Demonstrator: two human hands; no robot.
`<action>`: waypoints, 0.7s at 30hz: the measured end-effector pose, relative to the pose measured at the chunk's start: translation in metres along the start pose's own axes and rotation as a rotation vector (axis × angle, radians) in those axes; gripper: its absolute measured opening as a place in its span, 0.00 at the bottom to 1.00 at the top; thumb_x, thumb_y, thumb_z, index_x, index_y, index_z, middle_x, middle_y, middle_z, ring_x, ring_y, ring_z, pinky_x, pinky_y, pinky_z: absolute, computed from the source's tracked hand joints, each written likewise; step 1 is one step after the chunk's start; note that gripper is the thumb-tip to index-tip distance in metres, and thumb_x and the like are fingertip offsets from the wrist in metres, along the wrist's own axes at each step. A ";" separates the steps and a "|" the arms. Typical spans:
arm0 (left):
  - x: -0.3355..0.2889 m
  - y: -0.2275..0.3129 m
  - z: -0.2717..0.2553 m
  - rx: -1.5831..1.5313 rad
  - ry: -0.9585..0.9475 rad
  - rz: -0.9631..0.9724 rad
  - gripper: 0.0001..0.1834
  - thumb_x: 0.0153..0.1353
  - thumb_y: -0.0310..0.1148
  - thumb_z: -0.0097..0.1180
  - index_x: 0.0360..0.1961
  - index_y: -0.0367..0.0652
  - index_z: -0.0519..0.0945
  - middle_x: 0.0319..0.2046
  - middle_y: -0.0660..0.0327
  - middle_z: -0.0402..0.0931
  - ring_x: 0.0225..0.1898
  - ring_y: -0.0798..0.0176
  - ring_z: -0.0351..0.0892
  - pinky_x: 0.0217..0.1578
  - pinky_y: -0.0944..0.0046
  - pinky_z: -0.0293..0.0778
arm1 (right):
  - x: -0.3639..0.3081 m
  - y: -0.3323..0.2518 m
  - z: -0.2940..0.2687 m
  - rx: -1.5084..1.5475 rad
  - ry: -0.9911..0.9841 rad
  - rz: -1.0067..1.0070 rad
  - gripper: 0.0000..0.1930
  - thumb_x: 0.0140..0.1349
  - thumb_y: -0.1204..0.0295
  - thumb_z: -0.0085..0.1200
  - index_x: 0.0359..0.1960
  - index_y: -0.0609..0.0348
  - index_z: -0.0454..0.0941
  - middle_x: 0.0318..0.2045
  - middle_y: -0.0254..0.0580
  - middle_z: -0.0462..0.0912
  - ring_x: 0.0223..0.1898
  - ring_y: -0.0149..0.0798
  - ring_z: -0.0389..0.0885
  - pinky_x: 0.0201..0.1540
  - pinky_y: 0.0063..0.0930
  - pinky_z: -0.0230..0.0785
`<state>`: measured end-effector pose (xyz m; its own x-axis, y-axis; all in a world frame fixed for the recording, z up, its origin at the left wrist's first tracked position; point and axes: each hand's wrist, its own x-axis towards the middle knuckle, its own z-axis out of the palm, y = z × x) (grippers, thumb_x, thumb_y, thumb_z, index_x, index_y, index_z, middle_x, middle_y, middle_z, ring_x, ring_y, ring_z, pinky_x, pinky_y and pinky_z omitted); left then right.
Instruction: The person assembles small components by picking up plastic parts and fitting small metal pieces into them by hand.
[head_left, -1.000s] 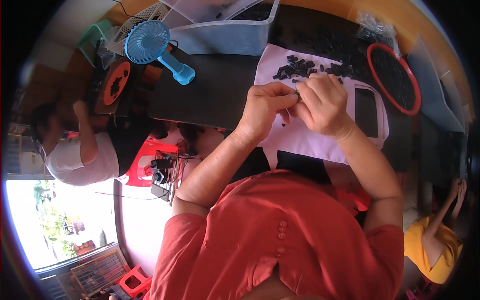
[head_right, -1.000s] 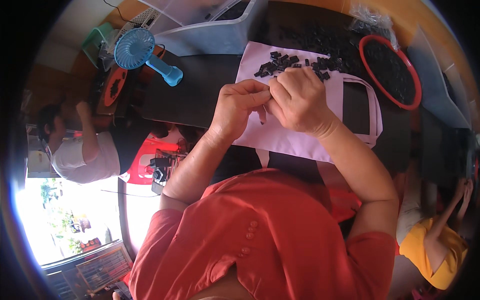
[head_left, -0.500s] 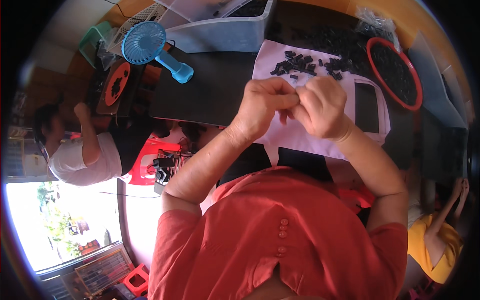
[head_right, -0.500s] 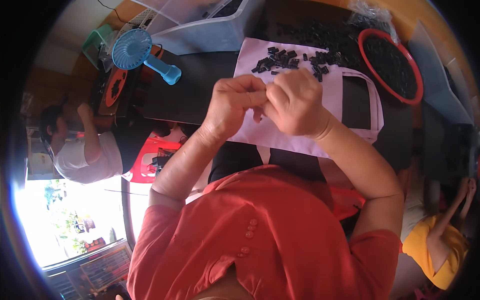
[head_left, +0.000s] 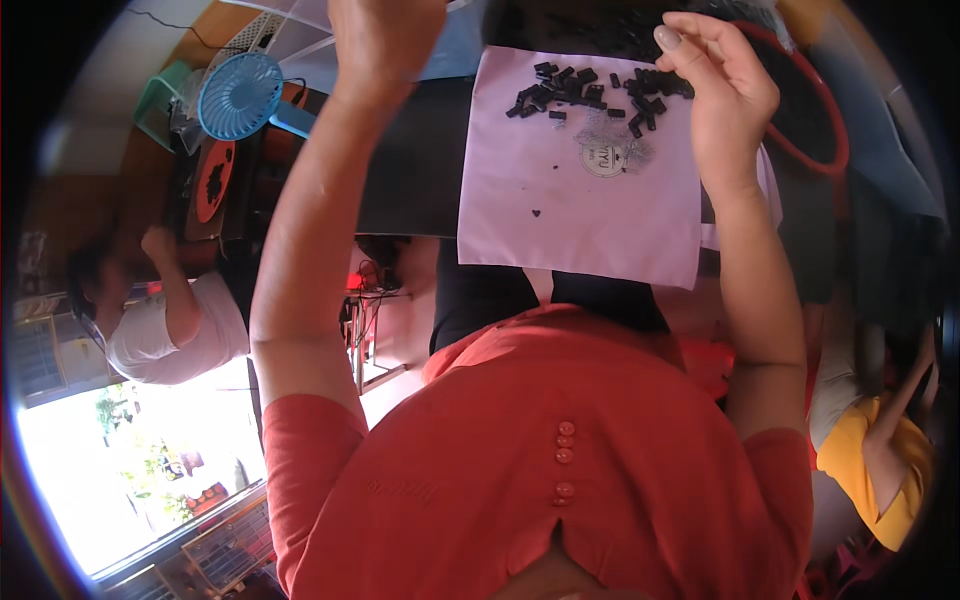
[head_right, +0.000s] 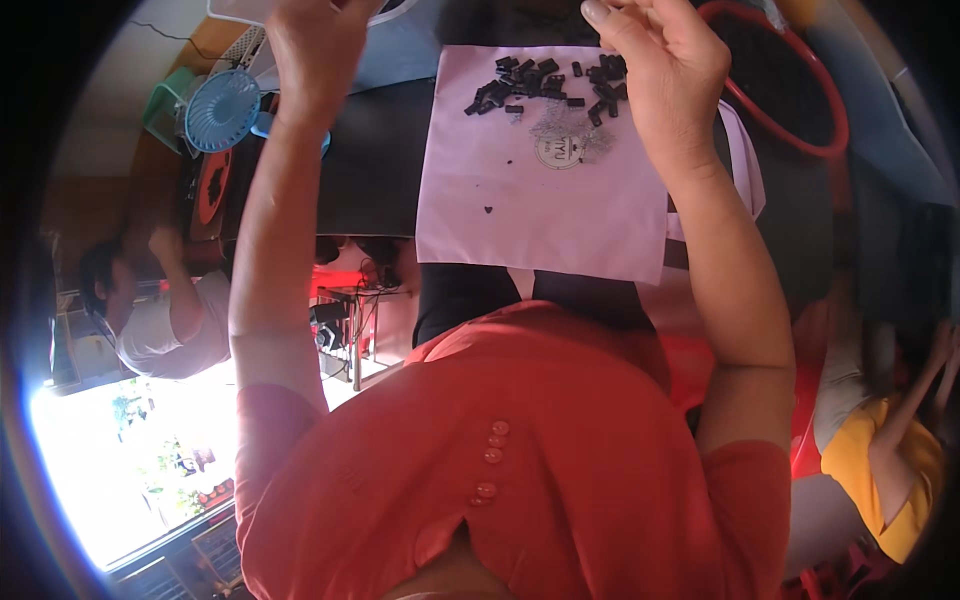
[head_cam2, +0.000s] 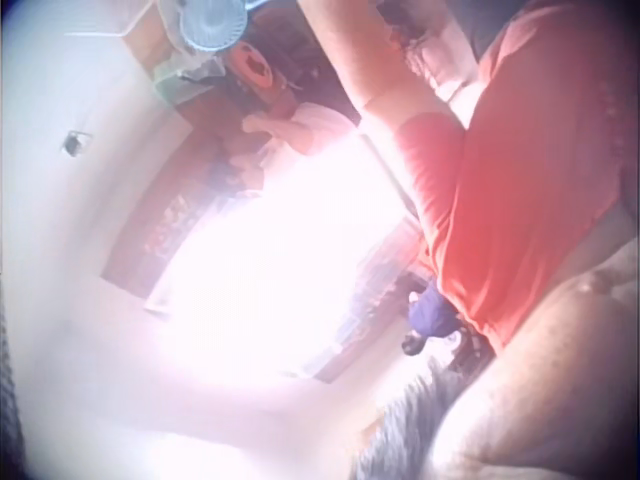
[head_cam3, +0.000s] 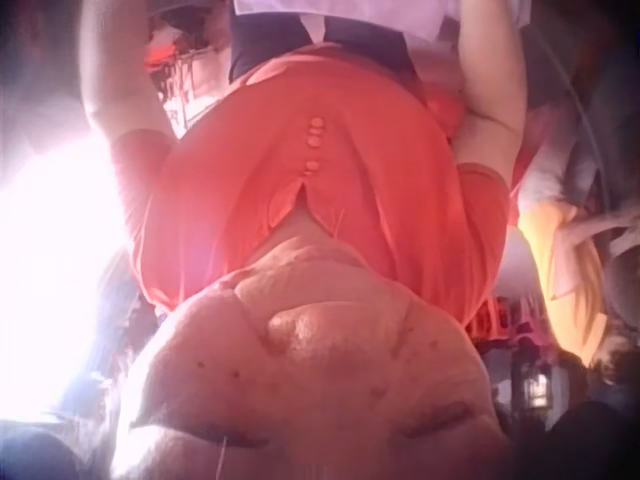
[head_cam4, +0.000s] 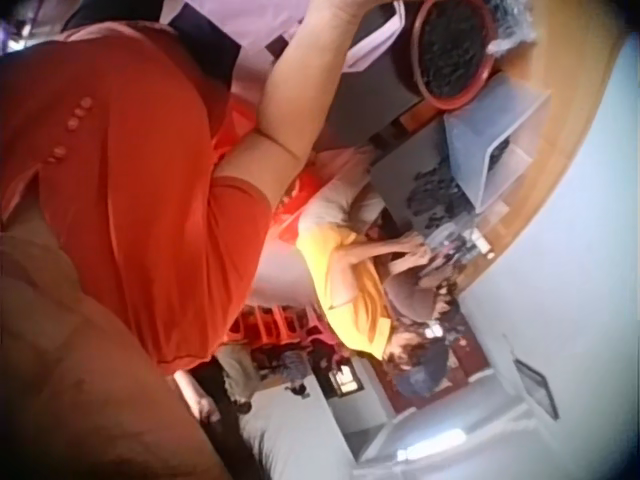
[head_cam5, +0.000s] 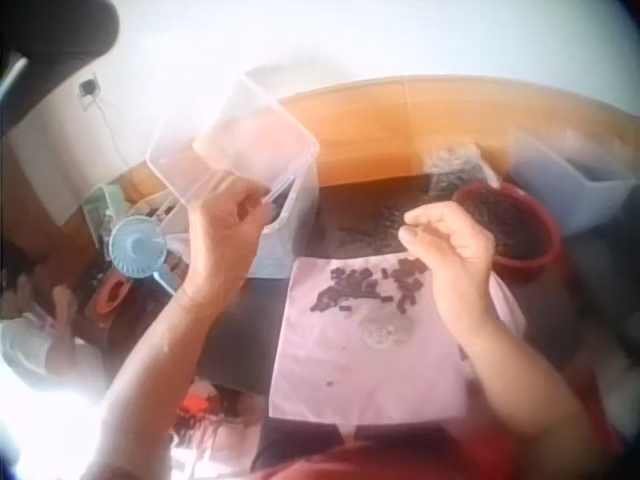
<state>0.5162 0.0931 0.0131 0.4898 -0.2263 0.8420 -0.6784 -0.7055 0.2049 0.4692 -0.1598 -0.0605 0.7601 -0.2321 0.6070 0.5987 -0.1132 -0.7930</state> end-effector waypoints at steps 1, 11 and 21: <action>-0.015 0.022 -0.002 -0.038 -0.086 -0.079 0.09 0.52 0.23 0.60 0.35 0.34 0.83 0.24 0.58 0.81 0.24 0.68 0.76 0.28 0.65 0.72 | 0.001 -0.004 0.002 0.023 0.015 0.003 0.08 0.61 0.77 0.62 0.41 0.63 0.83 0.30 0.31 0.83 0.30 0.23 0.78 0.35 0.15 0.68; -0.111 0.034 0.043 -0.073 -0.437 -0.071 0.06 0.51 0.26 0.64 0.31 0.41 0.81 0.30 0.59 0.75 0.35 0.53 0.78 0.34 0.58 0.75 | -0.001 -0.005 0.010 0.056 -0.087 0.149 0.03 0.60 0.78 0.60 0.35 0.62 0.80 0.26 0.30 0.81 0.27 0.23 0.77 0.31 0.16 0.68; -0.121 0.032 0.055 -0.059 -0.456 -0.092 0.06 0.53 0.30 0.64 0.29 0.39 0.80 0.30 0.57 0.76 0.33 0.50 0.78 0.33 0.55 0.75 | -0.012 0.008 0.014 -0.019 -0.314 0.156 0.05 0.61 0.78 0.61 0.39 0.63 0.82 0.27 0.28 0.81 0.27 0.19 0.73 0.33 0.13 0.66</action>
<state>0.4660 0.0609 -0.1098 0.7308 -0.4461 0.5166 -0.6446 -0.7000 0.3074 0.4688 -0.1444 -0.0736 0.8844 0.0598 0.4629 0.4667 -0.1186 -0.8764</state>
